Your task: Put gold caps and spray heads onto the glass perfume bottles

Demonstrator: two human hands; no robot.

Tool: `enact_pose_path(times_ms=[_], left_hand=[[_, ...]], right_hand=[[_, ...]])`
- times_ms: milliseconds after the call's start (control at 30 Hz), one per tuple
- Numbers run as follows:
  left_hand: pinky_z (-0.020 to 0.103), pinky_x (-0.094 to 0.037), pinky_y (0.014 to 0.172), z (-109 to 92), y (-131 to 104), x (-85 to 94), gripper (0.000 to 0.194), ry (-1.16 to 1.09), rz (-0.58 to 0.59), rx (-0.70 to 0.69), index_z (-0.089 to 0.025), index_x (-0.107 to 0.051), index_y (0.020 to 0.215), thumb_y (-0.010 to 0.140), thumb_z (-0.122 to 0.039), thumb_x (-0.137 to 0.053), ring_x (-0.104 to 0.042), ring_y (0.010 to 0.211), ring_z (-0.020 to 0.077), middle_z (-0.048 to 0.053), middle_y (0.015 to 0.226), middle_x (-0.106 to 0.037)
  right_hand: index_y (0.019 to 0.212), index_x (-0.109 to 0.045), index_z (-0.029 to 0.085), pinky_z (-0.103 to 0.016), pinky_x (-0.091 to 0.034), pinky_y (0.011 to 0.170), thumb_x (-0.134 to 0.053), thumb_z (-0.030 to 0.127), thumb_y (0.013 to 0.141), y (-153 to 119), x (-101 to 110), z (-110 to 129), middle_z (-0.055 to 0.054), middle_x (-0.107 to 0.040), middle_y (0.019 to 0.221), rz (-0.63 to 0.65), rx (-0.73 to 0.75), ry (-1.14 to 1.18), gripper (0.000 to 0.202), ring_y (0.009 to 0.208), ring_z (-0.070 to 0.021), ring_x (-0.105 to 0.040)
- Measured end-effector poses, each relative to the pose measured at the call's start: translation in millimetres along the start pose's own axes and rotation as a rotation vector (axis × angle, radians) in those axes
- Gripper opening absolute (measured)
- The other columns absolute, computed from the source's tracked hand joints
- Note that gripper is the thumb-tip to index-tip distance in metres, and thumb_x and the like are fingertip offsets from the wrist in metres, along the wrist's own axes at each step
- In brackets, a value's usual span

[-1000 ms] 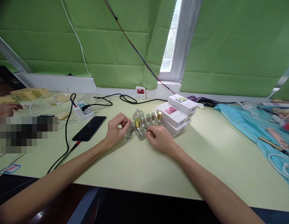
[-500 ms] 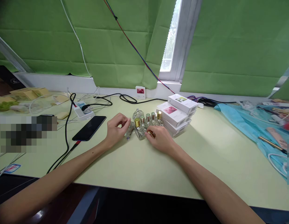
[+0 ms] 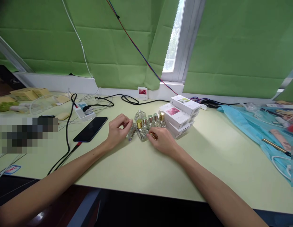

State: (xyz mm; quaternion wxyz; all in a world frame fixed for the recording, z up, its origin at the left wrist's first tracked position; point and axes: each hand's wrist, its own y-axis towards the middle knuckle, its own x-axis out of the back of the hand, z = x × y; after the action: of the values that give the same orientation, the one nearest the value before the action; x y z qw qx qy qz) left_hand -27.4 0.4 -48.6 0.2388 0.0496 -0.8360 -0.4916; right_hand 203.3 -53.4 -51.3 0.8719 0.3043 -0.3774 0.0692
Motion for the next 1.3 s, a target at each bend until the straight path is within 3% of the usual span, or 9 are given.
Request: enact_pose_path(times_ms=[500, 767, 1300], left_hand=[[0.028, -0.035, 0.054, -0.2, 0.4, -0.5, 0.031, 0.037, 0.0, -0.072, -0.02, -0.044, 0.068, 0.093, -0.01, -0.062, -0.041, 0.06, 0.0112, -0.002, 0.067, -0.046], [0.029, -0.036, 0.055, -0.6, -1.1, -1.3, 0.031, 0.047, -0.009, -0.039, -0.021, -0.045, 0.068, 0.093, -0.013, -0.063, -0.042, 0.059, 0.012, -0.003, 0.066, -0.044], [0.025, -0.041, 0.054, -6.7, -2.0, -1.5, 0.007, 0.067, 0.005, 0.106, -0.02, -0.059, 0.086, 0.091, -0.023, -0.063, -0.049, 0.058, 0.0103, -0.001, 0.075, -0.061]], right_hand=[[0.086, -0.068, 0.018, -0.026, -0.037, 0.063, -0.059, 0.023, 0.096, 0.6, 0.3, 1.3, 0.001, -0.062, 0.069, 0.016, -0.006, -0.006, 0.015, 0.061, -0.0125, -0.052], [0.087, -0.069, 0.019, -0.026, -0.038, 0.064, -0.06, 0.023, 0.097, 0.0, -0.4, 0.5, 0.0, -0.065, 0.071, 0.023, 0.0, -0.017, 0.014, 0.062, -0.0129, -0.054], [0.086, -0.069, 0.019, -0.026, -0.039, 0.064, -0.058, 0.023, 0.097, 0.3, 0.1, 2.7, -0.001, -0.066, 0.072, 0.036, -0.001, -0.022, 0.016, 0.064, -0.0139, -0.055]])
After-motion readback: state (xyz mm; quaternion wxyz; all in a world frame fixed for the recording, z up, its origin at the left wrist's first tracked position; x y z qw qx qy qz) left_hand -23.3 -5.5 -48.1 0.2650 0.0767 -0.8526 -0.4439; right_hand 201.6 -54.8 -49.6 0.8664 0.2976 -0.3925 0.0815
